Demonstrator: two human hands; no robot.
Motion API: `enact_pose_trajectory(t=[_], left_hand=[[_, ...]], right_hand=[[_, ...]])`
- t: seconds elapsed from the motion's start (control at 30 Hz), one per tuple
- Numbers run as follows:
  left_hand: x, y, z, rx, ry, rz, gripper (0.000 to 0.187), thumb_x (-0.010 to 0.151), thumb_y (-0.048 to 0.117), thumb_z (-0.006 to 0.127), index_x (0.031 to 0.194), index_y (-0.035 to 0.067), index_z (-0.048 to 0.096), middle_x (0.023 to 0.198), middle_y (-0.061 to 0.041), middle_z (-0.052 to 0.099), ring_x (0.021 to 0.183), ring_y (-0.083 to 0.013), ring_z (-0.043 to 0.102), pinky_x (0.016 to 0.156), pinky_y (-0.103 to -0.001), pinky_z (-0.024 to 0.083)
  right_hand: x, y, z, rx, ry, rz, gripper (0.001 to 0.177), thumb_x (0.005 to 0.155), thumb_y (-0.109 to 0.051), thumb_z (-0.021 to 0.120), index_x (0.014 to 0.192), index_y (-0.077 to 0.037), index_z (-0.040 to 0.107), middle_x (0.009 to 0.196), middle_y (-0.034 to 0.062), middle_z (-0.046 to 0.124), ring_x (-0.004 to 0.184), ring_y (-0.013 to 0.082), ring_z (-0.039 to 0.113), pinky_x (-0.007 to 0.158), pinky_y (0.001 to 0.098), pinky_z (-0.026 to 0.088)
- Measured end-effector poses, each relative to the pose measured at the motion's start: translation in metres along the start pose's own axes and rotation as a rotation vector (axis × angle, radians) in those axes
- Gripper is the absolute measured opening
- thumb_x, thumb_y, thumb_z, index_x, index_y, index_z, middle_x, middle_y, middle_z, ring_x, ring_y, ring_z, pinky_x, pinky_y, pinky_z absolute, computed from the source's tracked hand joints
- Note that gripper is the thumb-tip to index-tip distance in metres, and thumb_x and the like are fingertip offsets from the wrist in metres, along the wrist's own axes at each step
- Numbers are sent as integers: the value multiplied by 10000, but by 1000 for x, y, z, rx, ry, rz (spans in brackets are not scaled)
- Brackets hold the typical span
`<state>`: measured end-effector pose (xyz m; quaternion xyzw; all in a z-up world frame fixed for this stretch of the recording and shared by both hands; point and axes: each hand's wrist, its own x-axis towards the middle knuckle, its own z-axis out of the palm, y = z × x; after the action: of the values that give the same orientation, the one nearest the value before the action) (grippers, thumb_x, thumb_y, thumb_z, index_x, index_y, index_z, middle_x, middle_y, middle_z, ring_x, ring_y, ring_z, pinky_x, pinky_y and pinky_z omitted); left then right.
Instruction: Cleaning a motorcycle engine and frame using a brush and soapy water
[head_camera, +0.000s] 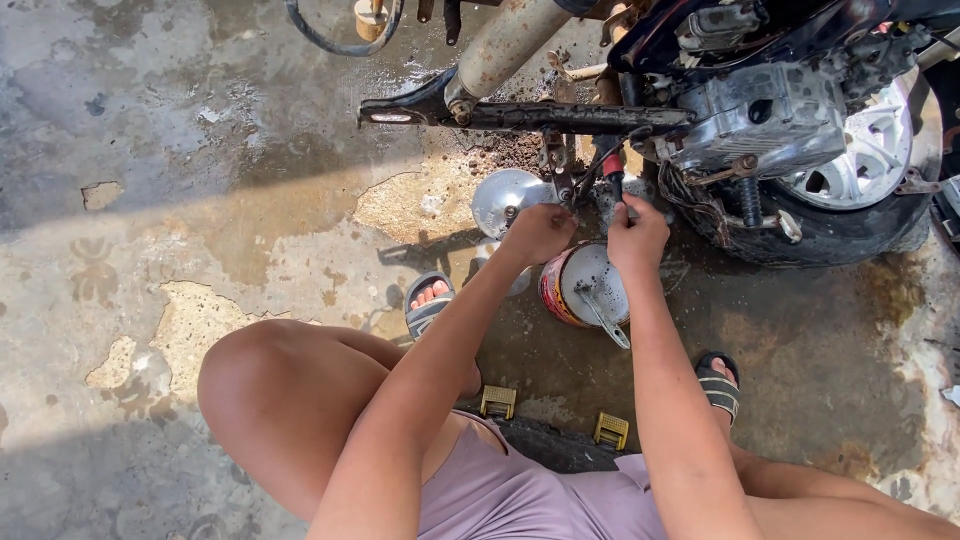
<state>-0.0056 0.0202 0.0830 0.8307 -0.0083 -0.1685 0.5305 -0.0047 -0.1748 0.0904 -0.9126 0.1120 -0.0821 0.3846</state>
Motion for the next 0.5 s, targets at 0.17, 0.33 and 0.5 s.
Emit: enact_pose_trajectory(t=[0.17, 0.33, 0.5], left_hand=[[-1, 0, -1, 2, -10, -5, 434, 896, 440, 585, 1165, 167, 791, 1075, -189, 793, 1108, -453, 713, 977, -541, 572], [-1, -1, -4, -14, -9, -42, 447, 893, 437, 592, 1183, 156, 786, 1062, -166, 803, 1106, -423, 730, 964, -509, 586], [0, -3, 1, 7, -24, -13, 451, 904, 412, 600, 1207, 131, 781, 1091, -215, 788, 1114, -461, 715, 965, -537, 579]], right_hand=[[-1, 0, 6, 5, -6, 12, 277, 1083, -170, 593, 1318, -66, 698, 737, 184, 712, 651, 274, 707, 464, 338, 518], [1, 2, 11, 53, 15, -6, 299, 1111, -145, 547, 1370, -37, 652, 739, 195, 703, 681, 293, 708, 500, 349, 516], [2, 14, 4, 62, 22, -23, 283, 1115, -137, 541, 1354, -52, 665, 748, 200, 715, 681, 278, 717, 513, 318, 514]])
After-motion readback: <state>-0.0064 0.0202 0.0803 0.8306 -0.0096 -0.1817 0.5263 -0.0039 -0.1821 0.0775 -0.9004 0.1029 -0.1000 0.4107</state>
